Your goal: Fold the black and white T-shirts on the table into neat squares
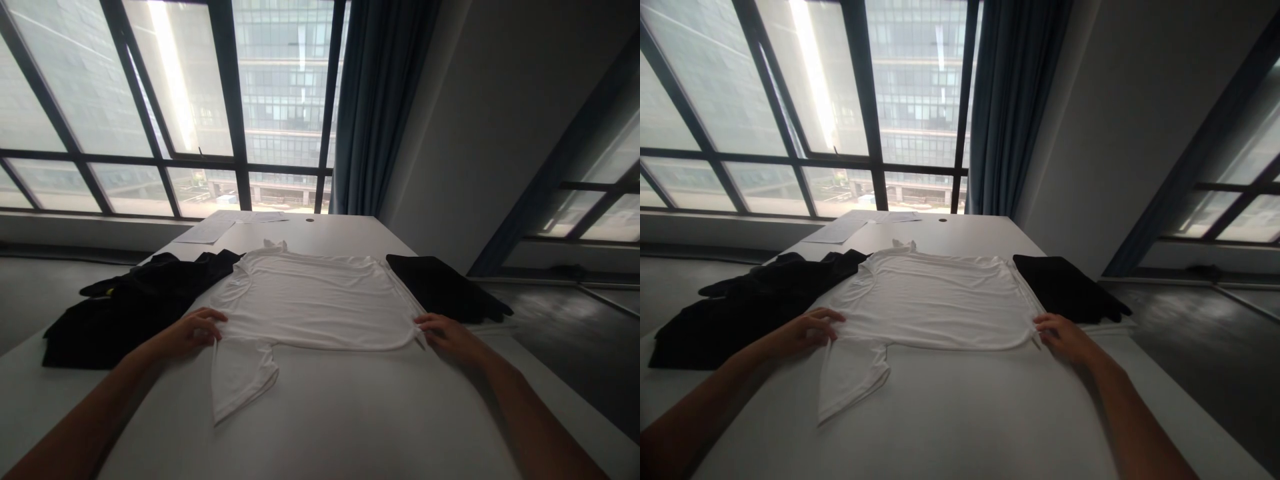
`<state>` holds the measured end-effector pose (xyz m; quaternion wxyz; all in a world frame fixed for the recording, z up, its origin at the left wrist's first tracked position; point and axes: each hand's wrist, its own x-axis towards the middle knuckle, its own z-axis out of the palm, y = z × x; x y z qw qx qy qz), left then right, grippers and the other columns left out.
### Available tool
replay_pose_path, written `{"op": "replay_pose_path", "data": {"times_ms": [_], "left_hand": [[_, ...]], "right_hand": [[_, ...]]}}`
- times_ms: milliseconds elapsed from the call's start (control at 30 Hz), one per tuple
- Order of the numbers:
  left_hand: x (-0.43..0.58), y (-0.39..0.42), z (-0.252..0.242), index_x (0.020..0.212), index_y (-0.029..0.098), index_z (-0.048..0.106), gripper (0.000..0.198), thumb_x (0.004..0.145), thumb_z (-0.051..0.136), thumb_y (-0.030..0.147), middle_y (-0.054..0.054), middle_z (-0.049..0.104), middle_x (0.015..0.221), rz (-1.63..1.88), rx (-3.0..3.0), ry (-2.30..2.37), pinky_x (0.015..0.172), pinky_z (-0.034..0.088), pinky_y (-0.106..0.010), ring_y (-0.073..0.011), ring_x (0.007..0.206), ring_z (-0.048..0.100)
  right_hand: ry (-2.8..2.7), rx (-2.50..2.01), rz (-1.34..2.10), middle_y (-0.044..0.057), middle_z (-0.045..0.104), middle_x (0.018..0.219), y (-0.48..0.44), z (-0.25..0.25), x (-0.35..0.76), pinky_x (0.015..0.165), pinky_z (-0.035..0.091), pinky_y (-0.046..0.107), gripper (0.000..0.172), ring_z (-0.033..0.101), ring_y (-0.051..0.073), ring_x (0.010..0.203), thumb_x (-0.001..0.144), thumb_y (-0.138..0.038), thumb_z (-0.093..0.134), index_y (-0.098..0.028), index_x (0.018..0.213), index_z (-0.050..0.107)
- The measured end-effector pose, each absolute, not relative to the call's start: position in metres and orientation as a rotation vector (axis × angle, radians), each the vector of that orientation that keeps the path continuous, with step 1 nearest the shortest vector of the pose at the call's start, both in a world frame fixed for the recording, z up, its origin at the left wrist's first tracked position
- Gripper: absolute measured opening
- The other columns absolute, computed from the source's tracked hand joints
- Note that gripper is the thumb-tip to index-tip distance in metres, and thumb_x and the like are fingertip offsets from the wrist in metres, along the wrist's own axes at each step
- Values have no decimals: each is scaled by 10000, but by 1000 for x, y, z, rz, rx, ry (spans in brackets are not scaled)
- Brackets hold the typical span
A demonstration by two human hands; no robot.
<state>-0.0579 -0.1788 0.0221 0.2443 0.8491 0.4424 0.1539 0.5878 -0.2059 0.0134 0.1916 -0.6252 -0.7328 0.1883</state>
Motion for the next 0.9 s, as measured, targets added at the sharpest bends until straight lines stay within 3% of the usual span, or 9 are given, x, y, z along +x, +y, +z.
{"op": "replay_pose_path", "data": {"times_ms": [100, 200, 367, 467, 633, 800, 900], "left_hand": [[-54, -184, 33, 843, 244, 791, 420, 838, 586, 611, -119, 661, 1238, 424, 2314, 1161, 1073, 405, -413, -286, 1186, 567], [-55, -190, 38, 784, 243, 787, 431, 787, 627, 644, -108, 740, 1005, 451, 2227, 1099, 993, 466, -386, -271, 1053, 632], [-66, -190, 32, 661, 225, 744, 497, 614, 682, 717, -67, 694, 697, 558, 2015, 1245, 748, 524, -344, -238, 725, 640], [-64, -175, 30, 766, 191, 724, 547, 597, 669, 708, -17, 600, 590, 724, 1754, 1391, 571, 458, -287, -174, 559, 547], [-44, -154, 26, 804, 131, 689, 627, 477, 729, 664, 12, 546, 557, 895, 1483, 1696, 505, 364, -251, -141, 520, 477], [-39, -162, 26, 983, 117, 694, 752, 519, 698, 709, 50, 494, 515, 782, 1522, 1703, 463, 300, -230, -117, 473, 412], [-42, -170, 29, 1076, 140, 671, 800, 522, 720, 714, 59, 500, 554, 746, 1591, 1583, 478, 324, -228, -117, 495, 429]], "right_hand": [[-1998, -1724, 554, 132, 680, 1215, -207, 17, 586, 1013, 452, 403, 372, 605, 317, 1151, 728, -542, 660, -206, 847, 766], [-1967, -1734, 628, 136, 679, 1220, -211, 24, 587, 911, 492, 389, 485, 613, 332, 1109, 708, -640, 635, -199, 857, 771], [-2050, -1768, 731, 70, 724, 832, -209, 32, 598, 715, 493, 312, 502, 645, 256, 806, 757, -650, 563, -184, 788, 744], [-1916, -1881, 479, 61, 697, 742, -196, 27, 596, 644, 464, 282, 460, 635, 223, 723, 849, -569, 463, -187, 769, 706], [-1703, -2242, 91, 116, 735, 849, -173, 8, 571, 673, 453, 321, 344, 679, 270, 807, 893, -385, 429, -191, 925, 711], [-1726, -2222, 140, 111, 735, 919, -173, 1, 565, 709, 476, 334, 449, 690, 279, 849, 866, -476, 503, -182, 1166, 660], [-1779, -2009, 276, 108, 726, 1017, -176, -1, 575, 804, 495, 322, 560, 684, 265, 945, 784, -423, 602, -161, 1279, 592]]}}
